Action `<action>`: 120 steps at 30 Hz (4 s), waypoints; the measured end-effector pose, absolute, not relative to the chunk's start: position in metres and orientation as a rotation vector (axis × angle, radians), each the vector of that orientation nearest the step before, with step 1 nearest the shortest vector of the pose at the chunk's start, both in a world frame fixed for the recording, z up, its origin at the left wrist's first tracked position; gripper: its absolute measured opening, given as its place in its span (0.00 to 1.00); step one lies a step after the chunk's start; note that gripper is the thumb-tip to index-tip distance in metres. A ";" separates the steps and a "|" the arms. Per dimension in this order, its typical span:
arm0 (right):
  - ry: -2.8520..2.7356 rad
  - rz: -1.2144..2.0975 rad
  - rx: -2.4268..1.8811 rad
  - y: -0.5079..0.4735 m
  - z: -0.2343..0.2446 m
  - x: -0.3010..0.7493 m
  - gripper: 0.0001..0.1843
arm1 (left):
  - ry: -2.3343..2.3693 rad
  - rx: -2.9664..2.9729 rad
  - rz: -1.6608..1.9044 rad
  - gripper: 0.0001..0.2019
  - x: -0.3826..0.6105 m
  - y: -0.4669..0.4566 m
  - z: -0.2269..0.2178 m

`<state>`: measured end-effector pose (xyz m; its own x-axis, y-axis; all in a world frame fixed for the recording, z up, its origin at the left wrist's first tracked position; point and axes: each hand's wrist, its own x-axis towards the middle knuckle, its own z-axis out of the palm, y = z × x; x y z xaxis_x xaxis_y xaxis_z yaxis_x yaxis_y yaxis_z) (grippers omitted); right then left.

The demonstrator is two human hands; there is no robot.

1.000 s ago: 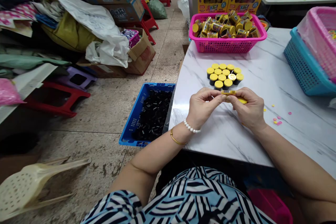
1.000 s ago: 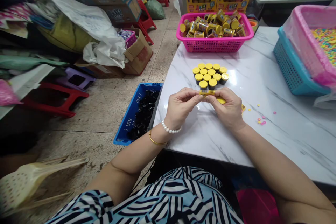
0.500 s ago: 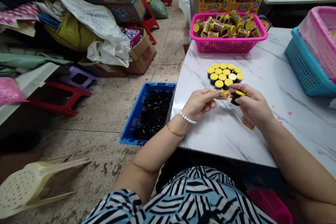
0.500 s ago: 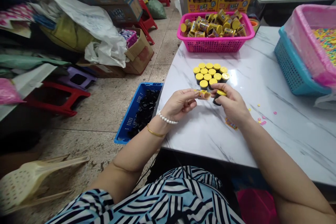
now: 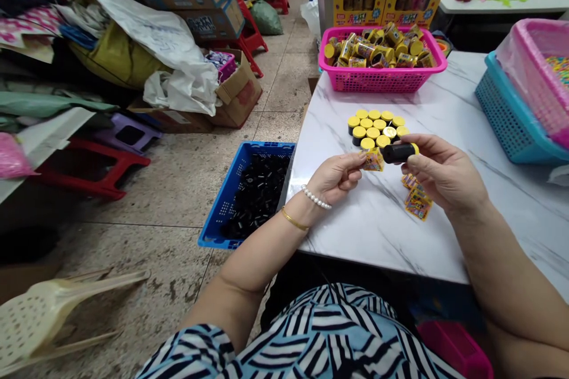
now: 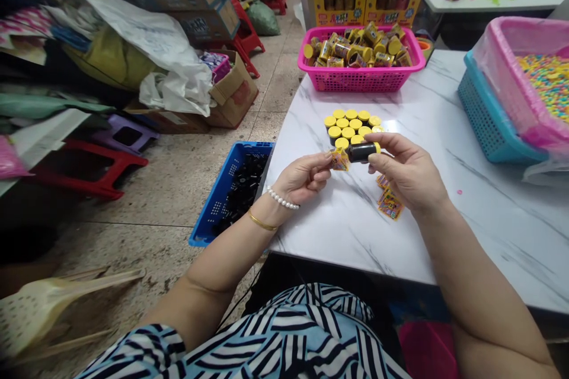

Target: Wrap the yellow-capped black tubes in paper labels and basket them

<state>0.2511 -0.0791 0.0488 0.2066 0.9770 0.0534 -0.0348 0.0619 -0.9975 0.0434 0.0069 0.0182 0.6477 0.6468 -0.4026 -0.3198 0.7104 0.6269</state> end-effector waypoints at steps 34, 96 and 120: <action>-1.324 0.270 -1.194 -0.084 0.031 0.238 0.18 | 0.741 0.835 0.892 0.20 0.041 -0.001 0.020; -1.149 0.944 -1.137 -0.071 -0.002 0.227 0.09 | 0.500 0.859 0.524 0.22 0.047 0.003 0.008; -1.224 0.035 -1.625 0.121 0.110 0.329 0.19 | 0.561 1.000 0.321 0.25 0.054 -0.008 -0.004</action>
<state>0.3289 0.1215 0.1100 0.4757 0.7109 0.5180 0.6797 0.0767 -0.7295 0.0540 -0.0076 -0.0037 0.8146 0.4994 -0.2950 -0.0018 0.5108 0.8597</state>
